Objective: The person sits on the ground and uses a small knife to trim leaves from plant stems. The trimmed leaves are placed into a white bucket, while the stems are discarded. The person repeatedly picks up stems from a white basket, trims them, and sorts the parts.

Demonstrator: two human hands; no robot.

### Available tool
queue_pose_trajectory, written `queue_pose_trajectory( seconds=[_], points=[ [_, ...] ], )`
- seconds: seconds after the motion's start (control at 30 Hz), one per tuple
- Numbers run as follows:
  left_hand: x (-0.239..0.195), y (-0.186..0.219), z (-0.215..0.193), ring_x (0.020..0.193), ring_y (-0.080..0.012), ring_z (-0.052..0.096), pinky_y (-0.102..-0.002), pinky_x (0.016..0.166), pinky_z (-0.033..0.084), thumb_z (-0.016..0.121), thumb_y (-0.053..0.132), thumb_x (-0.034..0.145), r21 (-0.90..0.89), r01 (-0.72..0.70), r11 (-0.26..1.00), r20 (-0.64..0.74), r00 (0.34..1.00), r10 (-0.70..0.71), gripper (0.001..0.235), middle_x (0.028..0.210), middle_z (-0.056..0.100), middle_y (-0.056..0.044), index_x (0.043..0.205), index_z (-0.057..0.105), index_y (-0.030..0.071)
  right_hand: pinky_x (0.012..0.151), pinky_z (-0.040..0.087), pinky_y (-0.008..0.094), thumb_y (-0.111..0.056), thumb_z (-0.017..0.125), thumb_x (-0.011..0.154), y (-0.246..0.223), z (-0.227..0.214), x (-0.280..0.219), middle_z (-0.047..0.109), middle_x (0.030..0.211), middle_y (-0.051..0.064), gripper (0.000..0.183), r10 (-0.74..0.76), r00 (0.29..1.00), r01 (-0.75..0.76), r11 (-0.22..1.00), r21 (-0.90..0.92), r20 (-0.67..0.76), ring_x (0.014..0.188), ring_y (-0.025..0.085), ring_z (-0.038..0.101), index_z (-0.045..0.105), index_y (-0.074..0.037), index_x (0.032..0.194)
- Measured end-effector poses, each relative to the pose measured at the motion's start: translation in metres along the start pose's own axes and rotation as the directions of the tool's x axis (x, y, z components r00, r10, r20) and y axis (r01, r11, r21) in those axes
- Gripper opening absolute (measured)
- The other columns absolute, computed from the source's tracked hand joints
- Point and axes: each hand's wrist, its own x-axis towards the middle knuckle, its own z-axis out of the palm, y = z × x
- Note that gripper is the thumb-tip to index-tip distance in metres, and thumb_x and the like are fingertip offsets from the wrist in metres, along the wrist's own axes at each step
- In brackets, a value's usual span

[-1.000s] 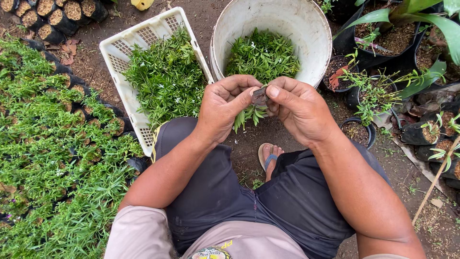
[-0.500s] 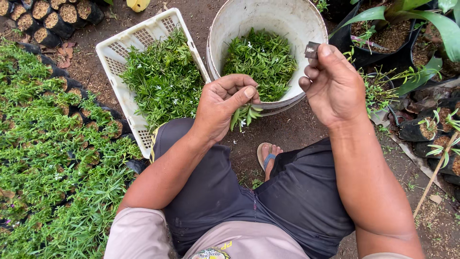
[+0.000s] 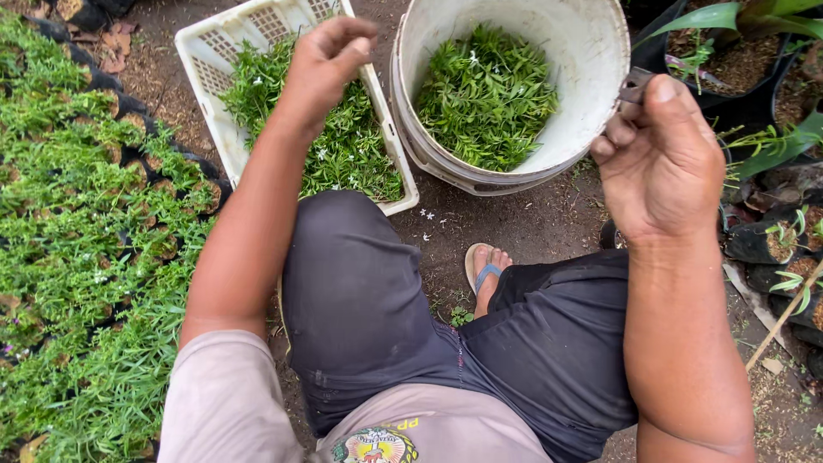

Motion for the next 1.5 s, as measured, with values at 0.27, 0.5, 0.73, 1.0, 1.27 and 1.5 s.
queue_pose_trajectory(
  seconds=[0.27, 0.5, 0.73, 1.0, 1.27, 1.5],
  points=[
    [-0.02, -0.181, -0.06, 0.081, -0.0194, 0.071, -0.036, 0.074, 0.057, 0.078, 0.019, 0.091, 0.597, 0.078, 0.799, -0.093, 0.995, -0.028, 0.017, 0.089, 0.074, -0.007, 0.1, 0.075, 0.005, 0.078, 0.043, 0.029, -0.021, 0.067, 0.114, 0.006, 0.002, 0.003, 0.062, 0.096, 0.001, 0.015, 0.017, 0.999, -0.02, 0.996, -0.083, -0.03, 0.08, 0.012, 0.051, 0.066, -0.007, 0.108],
    [-0.026, -0.252, -0.031, 0.089, -0.0353, 0.068, -0.047, 0.079, 0.054, 0.081, 0.007, 0.075, 0.737, 0.106, 0.667, 0.018, 0.984, -0.176, 0.042, 0.095, 0.072, -0.014, 0.116, 0.07, 0.012, 0.077, 0.042, 0.029, -0.019, 0.065, 0.117, 0.012, -0.001, 0.003, 0.058, 0.094, 0.002, 0.02, 0.047, 0.996, -0.055, 0.993, -0.103, -0.08, 0.079, 0.013, 0.049, 0.061, -0.005, 0.104],
    [-0.02, -0.276, -0.011, 0.085, -0.0334, 0.073, -0.044, 0.082, 0.057, 0.075, 0.006, 0.086, 0.705, 0.143, 0.694, -0.123, 0.989, -0.078, 0.018, 0.095, 0.076, -0.014, 0.104, 0.076, 0.01, 0.079, 0.044, 0.029, -0.019, 0.064, 0.117, 0.016, -0.003, 0.01, 0.062, 0.097, 0.003, 0.016, 0.018, 0.998, -0.026, 0.99, -0.14, -0.056, 0.081, 0.012, 0.052, 0.064, -0.006, 0.108],
    [-0.019, -0.206, -0.039, 0.072, -0.0125, 0.069, -0.028, 0.068, 0.056, 0.076, 0.01, 0.091, 0.356, 0.137, 0.924, -0.282, 0.959, -0.033, 0.011, 0.085, 0.077, -0.006, 0.101, 0.078, 0.005, 0.084, 0.05, 0.031, -0.014, 0.069, 0.113, 0.021, 0.007, 0.018, 0.069, 0.103, 0.007, 0.01, 0.055, 0.998, -0.055, 0.966, -0.253, -0.007, 0.086, 0.014, 0.06, 0.067, -0.005, 0.108],
    [-0.076, 0.009, -0.015, 0.082, -0.0064, 0.065, -0.024, 0.074, 0.054, 0.072, 0.009, 0.095, 0.136, -0.075, 0.988, 0.092, 0.994, 0.063, 0.011, 0.093, 0.072, -0.001, 0.103, 0.073, 0.003, 0.077, 0.052, 0.026, -0.015, 0.071, 0.094, 0.039, 0.062, 0.006, 0.06, 0.14, 0.008, 0.01, 0.275, 0.891, 0.118, 0.626, -0.771, 0.36, 0.089, 0.011, 0.063, 0.072, -0.005, 0.097],
    [-0.099, 0.105, 0.062, 0.086, -0.0092, 0.069, -0.026, 0.077, 0.056, 0.073, 0.008, 0.096, 0.113, -0.274, 0.955, 0.351, 0.91, 0.219, 0.011, 0.096, 0.072, -0.002, 0.105, 0.072, 0.002, 0.088, 0.048, 0.031, -0.021, 0.074, 0.094, 0.045, 0.082, -0.008, 0.061, 0.122, 0.012, 0.016, 0.221, 0.752, 0.459, 0.5, -0.734, 0.621, 0.104, 0.016, 0.06, 0.071, -0.005, 0.098]
  ],
)
